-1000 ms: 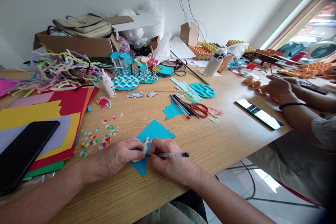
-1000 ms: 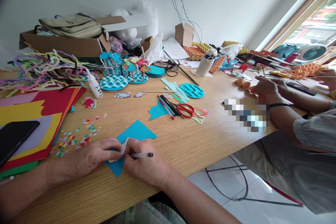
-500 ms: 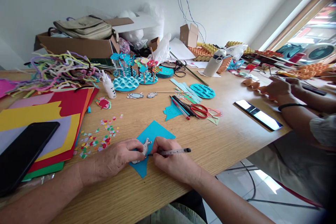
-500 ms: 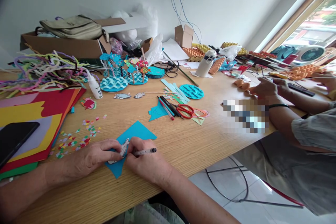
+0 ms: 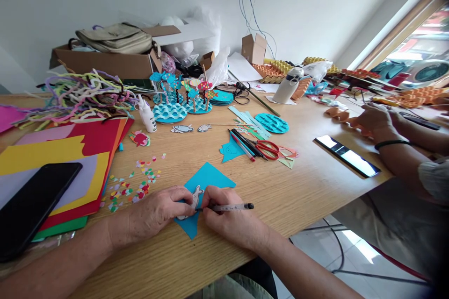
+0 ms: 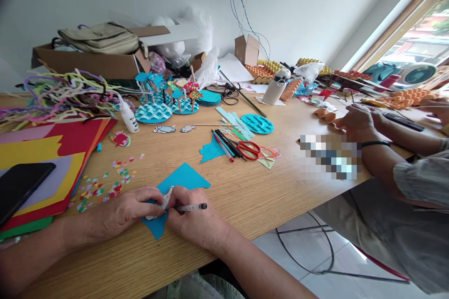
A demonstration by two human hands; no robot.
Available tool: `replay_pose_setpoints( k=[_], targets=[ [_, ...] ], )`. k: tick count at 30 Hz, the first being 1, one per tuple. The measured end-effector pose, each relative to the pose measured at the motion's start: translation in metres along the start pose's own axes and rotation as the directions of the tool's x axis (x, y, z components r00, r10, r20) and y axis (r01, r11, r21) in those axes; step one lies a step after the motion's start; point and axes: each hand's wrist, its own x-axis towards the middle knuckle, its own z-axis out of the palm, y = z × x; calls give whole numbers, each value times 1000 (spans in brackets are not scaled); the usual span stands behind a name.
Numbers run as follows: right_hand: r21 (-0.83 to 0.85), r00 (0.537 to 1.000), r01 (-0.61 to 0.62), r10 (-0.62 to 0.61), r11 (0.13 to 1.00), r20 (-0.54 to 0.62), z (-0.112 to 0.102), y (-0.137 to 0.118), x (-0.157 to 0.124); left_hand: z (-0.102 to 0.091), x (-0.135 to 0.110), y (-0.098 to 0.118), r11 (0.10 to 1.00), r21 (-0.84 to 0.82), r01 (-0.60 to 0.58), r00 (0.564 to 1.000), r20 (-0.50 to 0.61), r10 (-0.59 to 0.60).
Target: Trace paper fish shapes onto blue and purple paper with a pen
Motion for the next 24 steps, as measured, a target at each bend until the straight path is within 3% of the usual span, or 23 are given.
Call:
replay_pose_setpoints(
  k=[10, 24],
  targets=[
    [12, 999, -50, 50, 999, -7, -2, 1, 3, -1, 1, -1, 996, 79, -40, 999, 32, 38],
    [92, 996, -70, 75, 993, -54, -3, 7, 13, 2, -1, -5, 991, 91, -98, 994, -27, 101]
  ],
)
